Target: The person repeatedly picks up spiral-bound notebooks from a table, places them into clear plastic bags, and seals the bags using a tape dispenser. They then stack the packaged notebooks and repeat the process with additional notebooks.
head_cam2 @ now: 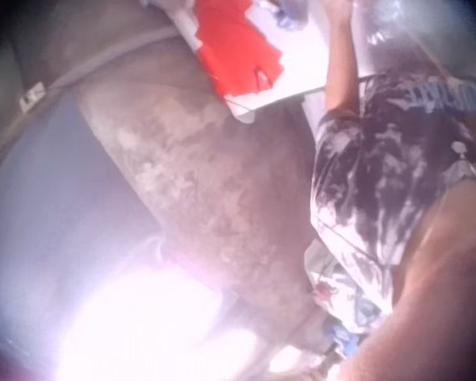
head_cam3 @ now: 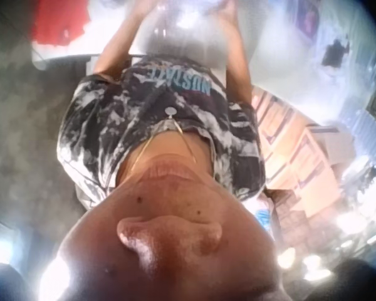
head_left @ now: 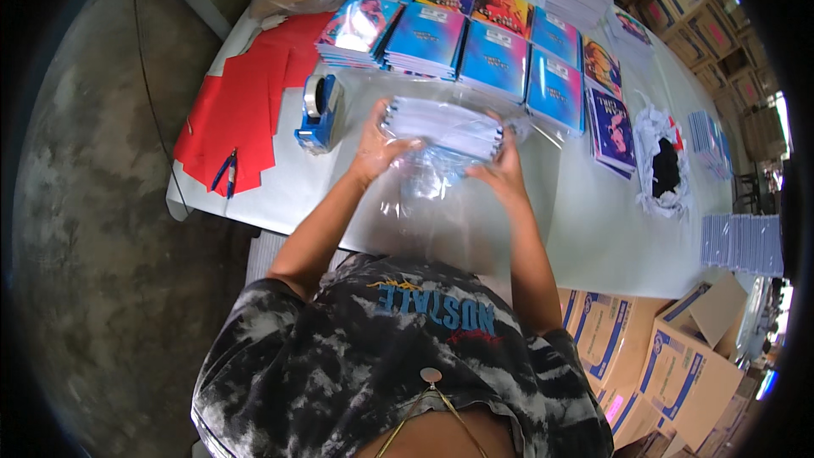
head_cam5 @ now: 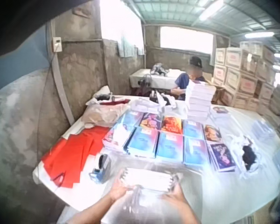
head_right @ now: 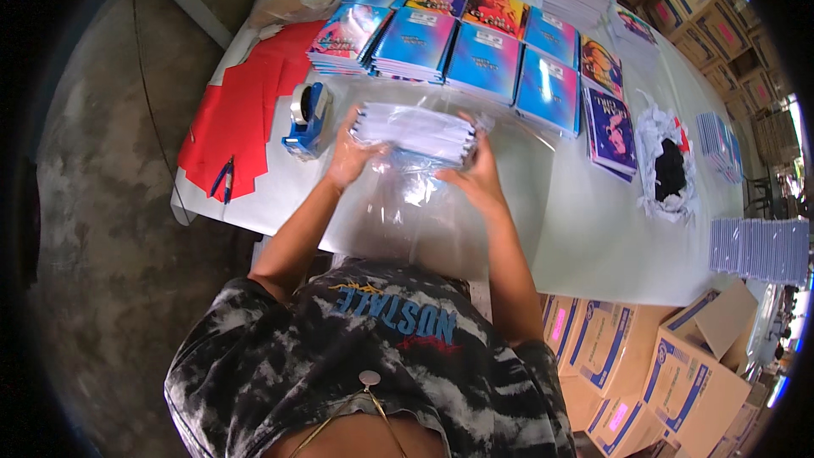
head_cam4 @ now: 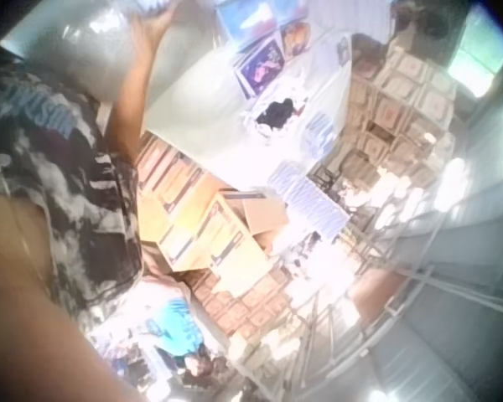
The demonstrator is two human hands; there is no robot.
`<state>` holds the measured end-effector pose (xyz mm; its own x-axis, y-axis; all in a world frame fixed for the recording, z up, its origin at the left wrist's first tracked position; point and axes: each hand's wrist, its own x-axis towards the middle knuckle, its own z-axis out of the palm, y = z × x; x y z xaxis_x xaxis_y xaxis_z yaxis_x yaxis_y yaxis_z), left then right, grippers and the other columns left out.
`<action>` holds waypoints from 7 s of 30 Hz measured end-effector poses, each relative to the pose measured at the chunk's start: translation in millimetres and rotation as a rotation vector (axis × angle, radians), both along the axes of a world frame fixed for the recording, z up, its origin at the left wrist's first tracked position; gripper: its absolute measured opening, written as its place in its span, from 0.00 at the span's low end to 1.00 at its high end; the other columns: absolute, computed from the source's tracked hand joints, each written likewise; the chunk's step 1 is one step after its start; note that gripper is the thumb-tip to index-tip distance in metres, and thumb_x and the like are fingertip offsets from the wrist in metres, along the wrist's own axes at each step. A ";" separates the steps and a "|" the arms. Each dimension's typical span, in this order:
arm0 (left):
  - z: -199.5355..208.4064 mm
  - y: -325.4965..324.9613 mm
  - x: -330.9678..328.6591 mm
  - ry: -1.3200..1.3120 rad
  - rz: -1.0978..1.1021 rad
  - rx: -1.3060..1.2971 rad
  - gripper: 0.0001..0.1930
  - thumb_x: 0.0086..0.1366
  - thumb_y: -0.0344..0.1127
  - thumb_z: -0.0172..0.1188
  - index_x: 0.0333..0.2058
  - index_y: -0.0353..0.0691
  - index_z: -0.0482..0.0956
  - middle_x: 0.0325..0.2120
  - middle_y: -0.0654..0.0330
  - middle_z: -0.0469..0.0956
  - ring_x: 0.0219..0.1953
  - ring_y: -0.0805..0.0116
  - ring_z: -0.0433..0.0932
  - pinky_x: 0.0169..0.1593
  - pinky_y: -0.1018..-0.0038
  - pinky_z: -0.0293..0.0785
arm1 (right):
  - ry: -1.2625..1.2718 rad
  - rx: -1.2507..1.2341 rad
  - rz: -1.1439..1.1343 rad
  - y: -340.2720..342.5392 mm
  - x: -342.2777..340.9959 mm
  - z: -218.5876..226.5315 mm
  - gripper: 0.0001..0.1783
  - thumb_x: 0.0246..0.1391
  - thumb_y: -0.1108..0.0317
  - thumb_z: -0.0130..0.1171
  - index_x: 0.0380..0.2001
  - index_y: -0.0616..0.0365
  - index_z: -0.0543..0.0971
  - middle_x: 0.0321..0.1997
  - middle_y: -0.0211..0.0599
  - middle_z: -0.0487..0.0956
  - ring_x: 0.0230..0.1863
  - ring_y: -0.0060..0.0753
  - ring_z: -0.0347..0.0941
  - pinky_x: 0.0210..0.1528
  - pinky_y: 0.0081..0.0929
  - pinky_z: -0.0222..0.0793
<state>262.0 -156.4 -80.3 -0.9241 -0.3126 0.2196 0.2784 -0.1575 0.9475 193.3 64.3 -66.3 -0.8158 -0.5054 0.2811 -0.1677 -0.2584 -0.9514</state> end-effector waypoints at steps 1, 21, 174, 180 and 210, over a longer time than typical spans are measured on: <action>19.1 5.7 -1.7 -0.029 0.031 -0.160 0.25 0.48 0.34 0.67 0.46 0.39 0.69 0.40 0.60 0.73 0.43 0.67 0.72 0.49 0.69 0.67 | 0.121 0.017 -0.102 -8.8 -1.5 5.9 0.32 0.36 0.69 0.70 0.47 0.57 0.67 0.47 0.36 0.71 0.52 0.33 0.65 0.55 0.28 0.59; 23.7 -1.2 11.5 -0.111 0.084 -0.373 0.28 0.64 0.39 0.53 0.60 0.35 0.57 0.55 0.50 0.65 0.57 0.63 0.63 0.59 0.70 0.57 | 1.069 0.644 -0.265 -45.3 39.6 55.6 0.20 0.53 0.63 0.53 0.46 0.66 0.72 0.50 0.48 0.72 0.52 0.44 0.67 0.57 0.40 0.57; -10.0 340.9 -84.8 -0.606 -0.738 -1.032 0.26 0.57 0.40 0.62 0.52 0.35 0.68 0.43 0.47 0.76 0.46 0.55 0.75 0.50 0.66 0.70 | -0.374 -0.828 -1.599 808.7 -208.8 -132.5 0.25 0.50 0.64 0.59 0.49 0.65 0.68 0.50 0.47 0.70 0.53 0.45 0.64 0.58 0.53 0.54; 11.7 376.2 -176.3 -0.175 -0.473 -1.251 0.29 0.54 0.36 0.62 0.55 0.39 0.65 0.48 0.48 0.71 0.49 0.48 0.70 0.50 0.61 0.68 | 0.343 0.361 -2.203 688.3 -235.2 -63.8 0.36 0.54 0.64 0.54 0.60 0.68 0.52 0.66 0.55 0.49 0.64 0.51 0.50 0.65 0.44 0.41; 52.7 215.2 -266.6 -0.100 0.349 -1.115 0.17 0.64 0.48 0.48 0.39 0.42 0.77 0.27 0.44 0.76 0.31 0.43 0.75 0.34 0.57 0.71 | -0.158 0.323 -1.010 343.7 -31.2 45.6 0.16 0.54 0.70 0.54 0.44 0.69 0.71 0.40 0.35 0.75 0.41 0.24 0.68 0.47 0.22 0.62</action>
<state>-4.5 58.8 -27.6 -0.8549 -0.2326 0.4637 0.0593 0.8441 0.5329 162.2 407.9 -20.7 -0.9133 0.3923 0.1097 -0.0323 0.1989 -0.9795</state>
